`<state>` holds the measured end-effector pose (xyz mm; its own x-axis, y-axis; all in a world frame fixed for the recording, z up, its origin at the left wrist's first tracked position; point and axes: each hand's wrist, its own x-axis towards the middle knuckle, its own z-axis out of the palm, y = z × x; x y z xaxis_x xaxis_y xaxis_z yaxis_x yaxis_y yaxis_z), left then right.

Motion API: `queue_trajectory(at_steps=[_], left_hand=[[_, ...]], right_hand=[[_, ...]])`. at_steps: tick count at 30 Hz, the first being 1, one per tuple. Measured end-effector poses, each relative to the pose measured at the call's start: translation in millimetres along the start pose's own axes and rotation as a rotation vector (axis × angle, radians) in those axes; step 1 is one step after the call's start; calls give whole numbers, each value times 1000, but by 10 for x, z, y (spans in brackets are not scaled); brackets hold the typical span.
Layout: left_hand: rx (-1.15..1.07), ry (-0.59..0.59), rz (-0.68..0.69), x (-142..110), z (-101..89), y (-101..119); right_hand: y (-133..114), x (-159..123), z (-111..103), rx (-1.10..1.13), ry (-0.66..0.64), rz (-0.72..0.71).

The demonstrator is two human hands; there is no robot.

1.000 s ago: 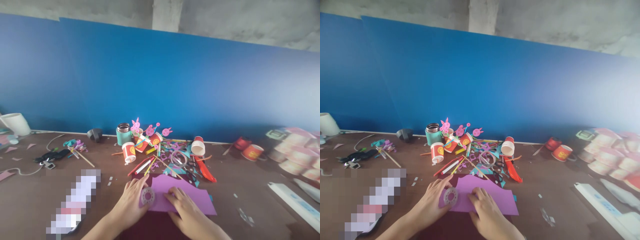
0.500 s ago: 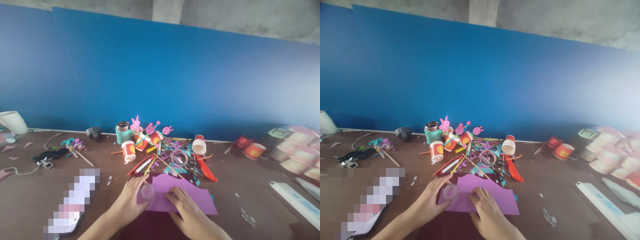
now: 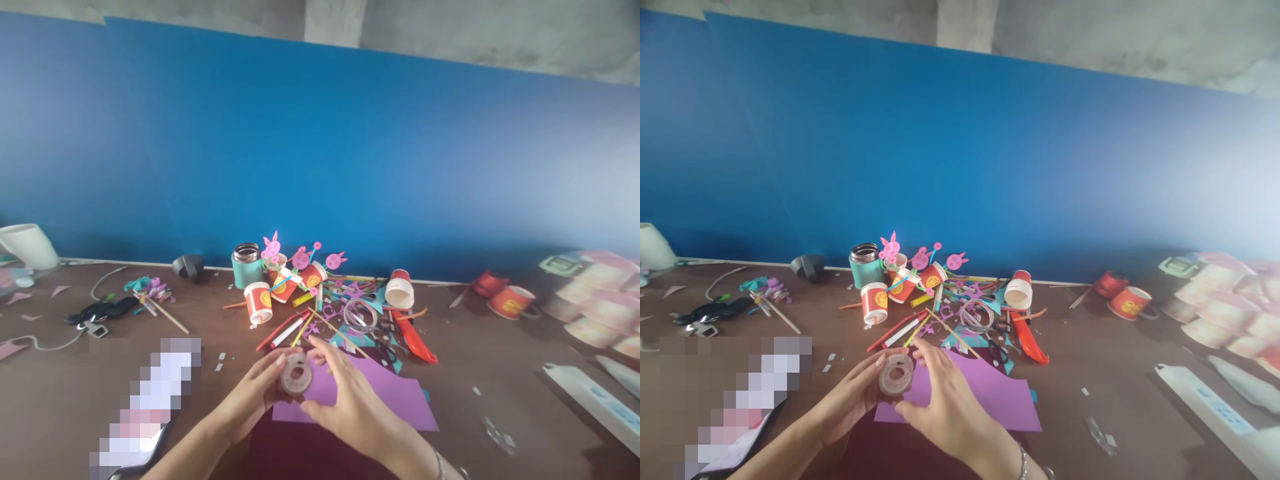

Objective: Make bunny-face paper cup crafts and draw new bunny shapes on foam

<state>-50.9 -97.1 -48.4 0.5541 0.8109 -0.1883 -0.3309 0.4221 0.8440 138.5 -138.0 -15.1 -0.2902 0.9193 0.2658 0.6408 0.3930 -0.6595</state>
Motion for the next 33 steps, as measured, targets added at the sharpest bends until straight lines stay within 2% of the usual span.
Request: queue_trajectory(at_steps=[5, 8, 12, 14, 17, 22, 27, 30, 33], left_hand=[[22, 57, -5, 13, 8, -40], [168, 83, 17, 38, -4, -39], [513, 119, 177, 39, -50, 15], [676, 103, 266, 16, -67, 48], [878, 47, 313, -32, -63, 80], [1095, -44, 279, -102, -40, 87], [1134, -124, 228, -120, -59, 80], [1153, -129, 224, -103, -54, 69], [1170, -95, 209, -85, -46, 44]], right_hand=[[-61, 57, 124, -78, 78, -122], [-48, 53, 150, -111, 97, -158], [59, 15, 218, -132, 118, -103], [120, 0, 272, -160, 69, -53], [182, -6, 341, -228, -18, 21], [215, 1, 349, -207, -96, 49], [167, -19, 314, -135, -110, 88], [148, -28, 258, -72, -133, 67], [228, 15, 109, 14, -163, 55]])
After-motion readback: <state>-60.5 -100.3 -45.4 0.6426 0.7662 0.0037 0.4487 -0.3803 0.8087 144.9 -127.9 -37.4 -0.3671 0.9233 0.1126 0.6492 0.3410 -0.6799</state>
